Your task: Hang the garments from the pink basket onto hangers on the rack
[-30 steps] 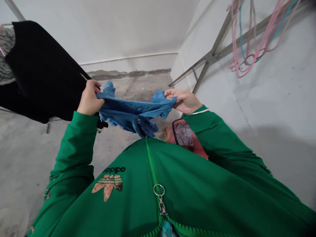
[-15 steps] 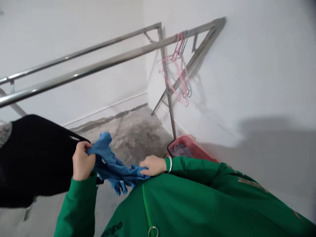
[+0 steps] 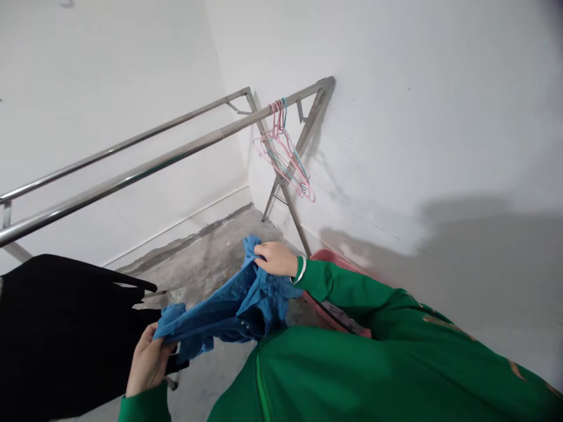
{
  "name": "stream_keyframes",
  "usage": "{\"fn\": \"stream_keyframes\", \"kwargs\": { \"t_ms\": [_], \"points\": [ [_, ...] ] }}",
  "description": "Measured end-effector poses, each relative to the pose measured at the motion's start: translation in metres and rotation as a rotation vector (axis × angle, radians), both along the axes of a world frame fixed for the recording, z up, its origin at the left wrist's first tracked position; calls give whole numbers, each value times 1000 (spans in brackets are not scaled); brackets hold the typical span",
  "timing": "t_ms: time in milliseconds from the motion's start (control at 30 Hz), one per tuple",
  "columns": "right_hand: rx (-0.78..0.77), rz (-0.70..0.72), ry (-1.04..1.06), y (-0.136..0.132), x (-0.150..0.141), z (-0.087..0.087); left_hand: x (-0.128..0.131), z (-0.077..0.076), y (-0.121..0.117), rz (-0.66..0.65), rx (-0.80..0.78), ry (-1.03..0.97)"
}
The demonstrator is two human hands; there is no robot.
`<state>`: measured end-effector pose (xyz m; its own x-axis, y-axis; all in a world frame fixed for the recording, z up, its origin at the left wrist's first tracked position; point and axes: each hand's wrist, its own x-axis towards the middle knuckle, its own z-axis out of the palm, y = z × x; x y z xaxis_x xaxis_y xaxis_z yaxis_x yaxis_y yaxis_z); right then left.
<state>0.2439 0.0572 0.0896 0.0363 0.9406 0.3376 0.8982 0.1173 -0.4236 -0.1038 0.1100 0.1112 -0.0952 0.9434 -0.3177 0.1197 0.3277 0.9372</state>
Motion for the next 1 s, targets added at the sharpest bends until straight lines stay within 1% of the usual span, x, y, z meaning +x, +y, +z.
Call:
{"fn": "stream_keyframes", "kwargs": {
  "t_ms": [33,67,100,133,167,200,267,300,333,367,433,500,567,600,667,733,800,867,933,967,1000],
  "points": [
    [-118,53,-11,3,8,6,8,4,-3,9,-35,-78],
    [-189,112,-14,6,18,14,16,8,-5,10,-50,-118],
    [-203,149,-22,7,30,25,21,10,-7,-5,-51,-128],
    [-171,148,-39,9,43,38,25,12,-9,-29,-41,-111],
    [-89,70,-76,10,58,53,27,13,-11,-56,-26,-74],
    [0,-81,-136,12,73,68,29,14,-13,-87,-9,-26],
    [105,-387,-251,17,102,95,30,14,-16,-154,-3,80],
    [121,-493,-305,22,115,106,30,14,-18,-191,-13,125],
    [115,-569,-352,27,126,114,31,14,-19,-232,-28,162],
    [88,-611,-391,33,136,119,32,14,-20,-271,-42,191],
    [-11,-636,-434,46,151,123,33,14,-22,-325,-57,225],
    [-118,-623,-438,58,160,120,31,14,-21,-341,-46,241],
    [-177,-602,-432,67,164,117,28,14,-20,-331,-43,245],
    [-181,-598,-428,70,164,116,25,15,-19,-325,-48,245],
    [-146,-620,-398,73,165,118,20,18,-15,-303,-71,245],
    [-78,-683,-327,73,167,122,17,22,-12,-247,-77,254],
    [-16,-735,-244,69,170,127,16,29,-9,-172,-51,283],
    [21,-738,-199,61,175,127,17,37,-7,-88,7,336],
    [50,-704,-185,49,179,117,19,44,-5,0,81,393],
    [70,-674,-177,42,180,106,20,47,-4,36,112,398],
    [105,-643,-164,34,180,91,20,49,-2,61,143,376]
  ]
}}
